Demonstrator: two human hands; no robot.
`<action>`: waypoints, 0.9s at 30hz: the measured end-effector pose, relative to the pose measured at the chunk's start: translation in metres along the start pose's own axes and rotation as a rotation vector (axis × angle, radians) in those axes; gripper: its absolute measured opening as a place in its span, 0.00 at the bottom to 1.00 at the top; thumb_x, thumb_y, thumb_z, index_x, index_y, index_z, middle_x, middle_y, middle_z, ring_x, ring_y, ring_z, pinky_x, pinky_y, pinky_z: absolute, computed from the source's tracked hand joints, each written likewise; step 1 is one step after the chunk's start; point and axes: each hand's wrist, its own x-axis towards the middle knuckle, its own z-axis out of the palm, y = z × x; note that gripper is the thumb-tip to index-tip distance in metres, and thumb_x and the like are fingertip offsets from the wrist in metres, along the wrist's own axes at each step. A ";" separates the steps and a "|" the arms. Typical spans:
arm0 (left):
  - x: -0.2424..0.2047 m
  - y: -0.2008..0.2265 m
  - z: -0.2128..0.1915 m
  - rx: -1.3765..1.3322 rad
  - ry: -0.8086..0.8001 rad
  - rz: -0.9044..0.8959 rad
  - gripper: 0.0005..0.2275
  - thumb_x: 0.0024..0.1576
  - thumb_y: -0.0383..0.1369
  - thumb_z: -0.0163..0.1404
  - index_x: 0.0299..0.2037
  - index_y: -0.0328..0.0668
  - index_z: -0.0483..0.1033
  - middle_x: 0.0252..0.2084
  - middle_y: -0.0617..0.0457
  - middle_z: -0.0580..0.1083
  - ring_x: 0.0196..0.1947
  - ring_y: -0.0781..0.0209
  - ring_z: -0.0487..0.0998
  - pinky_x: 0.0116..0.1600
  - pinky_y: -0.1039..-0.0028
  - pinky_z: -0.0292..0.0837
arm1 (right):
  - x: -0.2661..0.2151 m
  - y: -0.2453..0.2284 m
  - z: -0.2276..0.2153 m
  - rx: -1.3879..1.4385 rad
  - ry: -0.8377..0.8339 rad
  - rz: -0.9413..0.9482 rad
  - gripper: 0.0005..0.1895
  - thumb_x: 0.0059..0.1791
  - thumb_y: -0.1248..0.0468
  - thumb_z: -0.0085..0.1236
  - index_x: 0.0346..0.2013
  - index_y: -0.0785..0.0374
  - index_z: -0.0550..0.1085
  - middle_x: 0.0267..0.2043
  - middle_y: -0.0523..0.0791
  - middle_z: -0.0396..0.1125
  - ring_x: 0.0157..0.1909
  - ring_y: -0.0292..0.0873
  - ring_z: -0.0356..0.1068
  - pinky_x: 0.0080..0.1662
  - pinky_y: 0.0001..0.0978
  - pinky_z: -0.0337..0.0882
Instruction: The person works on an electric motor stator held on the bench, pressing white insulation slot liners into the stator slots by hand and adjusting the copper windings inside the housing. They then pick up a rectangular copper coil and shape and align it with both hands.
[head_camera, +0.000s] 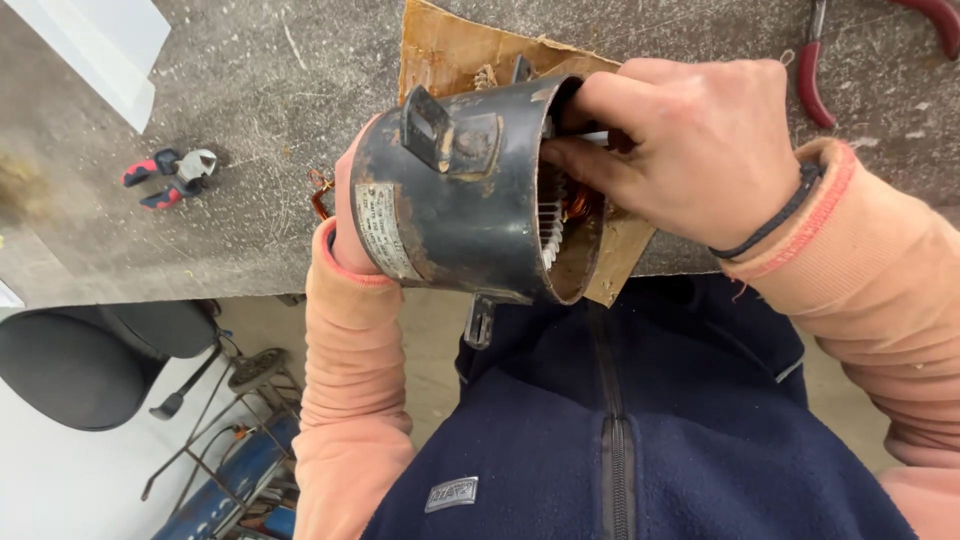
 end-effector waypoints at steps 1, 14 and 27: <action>-0.001 -0.001 0.001 -0.008 0.015 -0.062 0.13 0.58 0.23 0.59 0.52 0.32 0.76 0.49 0.49 0.76 0.49 0.60 0.78 0.55 0.73 0.74 | 0.000 0.002 0.001 0.021 -0.005 -0.002 0.13 0.50 0.52 0.68 0.36 0.57 0.80 0.31 0.44 0.72 0.28 0.48 0.73 0.27 0.38 0.67; 0.018 0.044 -0.001 -0.111 0.093 -0.151 0.15 0.56 0.24 0.60 0.53 0.35 0.77 0.56 0.52 0.72 0.59 0.58 0.73 0.66 0.71 0.70 | -0.025 0.007 0.014 0.220 -0.065 0.125 0.17 0.49 0.58 0.65 0.52 0.53 0.77 0.33 0.42 0.75 0.34 0.46 0.76 0.34 0.36 0.72; 0.014 0.015 -0.008 -0.031 0.017 0.171 0.15 0.55 0.26 0.61 0.52 0.36 0.78 0.55 0.47 0.73 0.62 0.53 0.70 0.66 0.67 0.71 | -0.036 -0.004 0.020 0.216 0.139 -0.004 0.07 0.54 0.67 0.63 0.46 0.62 0.76 0.39 0.45 0.74 0.39 0.42 0.77 0.39 0.29 0.74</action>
